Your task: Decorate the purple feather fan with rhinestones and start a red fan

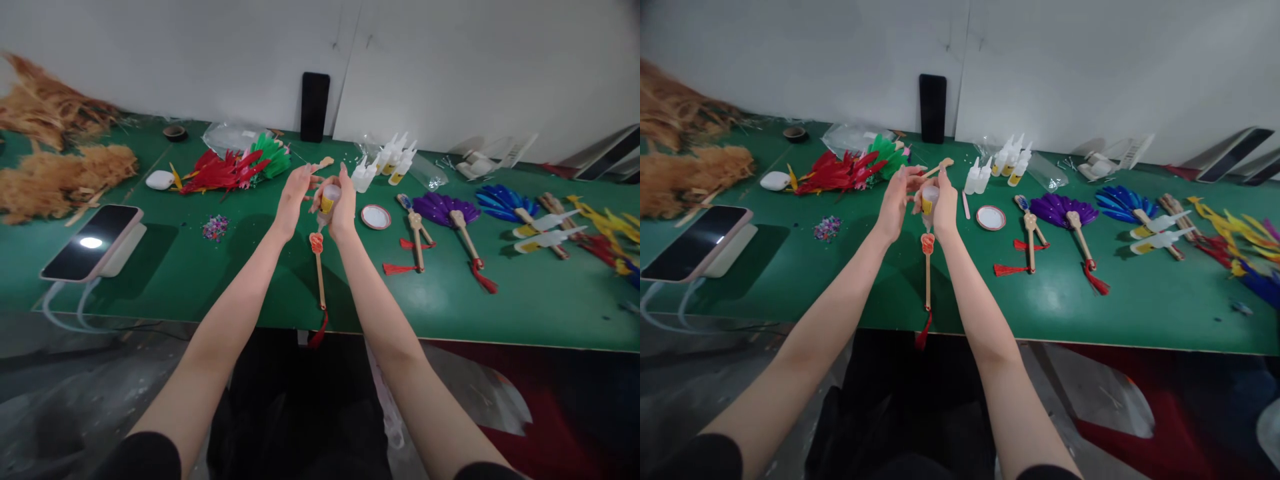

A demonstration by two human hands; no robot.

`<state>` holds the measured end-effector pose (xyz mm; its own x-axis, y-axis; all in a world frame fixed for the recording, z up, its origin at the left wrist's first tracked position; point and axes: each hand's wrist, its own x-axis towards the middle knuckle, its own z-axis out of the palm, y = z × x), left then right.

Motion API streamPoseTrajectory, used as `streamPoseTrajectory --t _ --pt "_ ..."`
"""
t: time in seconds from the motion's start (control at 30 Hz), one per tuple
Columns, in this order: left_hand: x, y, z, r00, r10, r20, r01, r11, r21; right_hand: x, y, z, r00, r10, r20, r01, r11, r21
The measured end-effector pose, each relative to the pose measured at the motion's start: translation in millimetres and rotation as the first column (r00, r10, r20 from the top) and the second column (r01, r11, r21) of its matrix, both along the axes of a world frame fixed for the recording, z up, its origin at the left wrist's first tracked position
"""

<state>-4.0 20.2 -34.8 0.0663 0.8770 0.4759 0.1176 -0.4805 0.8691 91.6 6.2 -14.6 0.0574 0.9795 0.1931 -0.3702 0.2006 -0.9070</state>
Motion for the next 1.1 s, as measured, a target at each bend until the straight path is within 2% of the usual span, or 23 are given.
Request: streamPoseTrajectory --t 0.1,0.2,0.3,0.4,0.6,0.87,1.1 --pt "-6 -6 1.6 0.999 0.033 -0.034 -0.031 0.999 0.039 1 0 -3.2 0.998 -0.057 0.001 0.057 0.998 0.01" --pt "-8 -13 5.6 0.983 0.065 -0.173 -0.046 0.993 0.11 2 2 -8.0 0.992 -0.126 0.011 0.126 0.992 0.004" --pt "-9 -16 7.9 0.951 0.011 -0.308 0.026 0.993 0.118 4 3 -12.6 0.992 -0.124 -0.027 0.124 0.992 -0.017" --pt "-9 -17 7.9 0.926 -0.052 -0.373 0.084 0.994 0.07 5 3 -15.2 0.99 -0.124 -0.064 0.121 0.991 -0.053" --pt "-7 -20 9.1 0.915 -0.024 -0.402 0.041 0.999 0.034 5 -3 -14.2 0.982 -0.112 -0.153 0.097 0.99 -0.105" --pt "-8 -22 11.7 0.909 -0.004 -0.418 0.011 1.0 0.015 6 -6 -15.6 0.982 -0.067 -0.178 0.041 0.988 -0.146" --pt "-8 -20 13.5 0.961 0.018 -0.274 -0.012 1.0 0.025 11 -1 -21.9 0.978 -0.132 -0.159 0.106 0.981 -0.16"
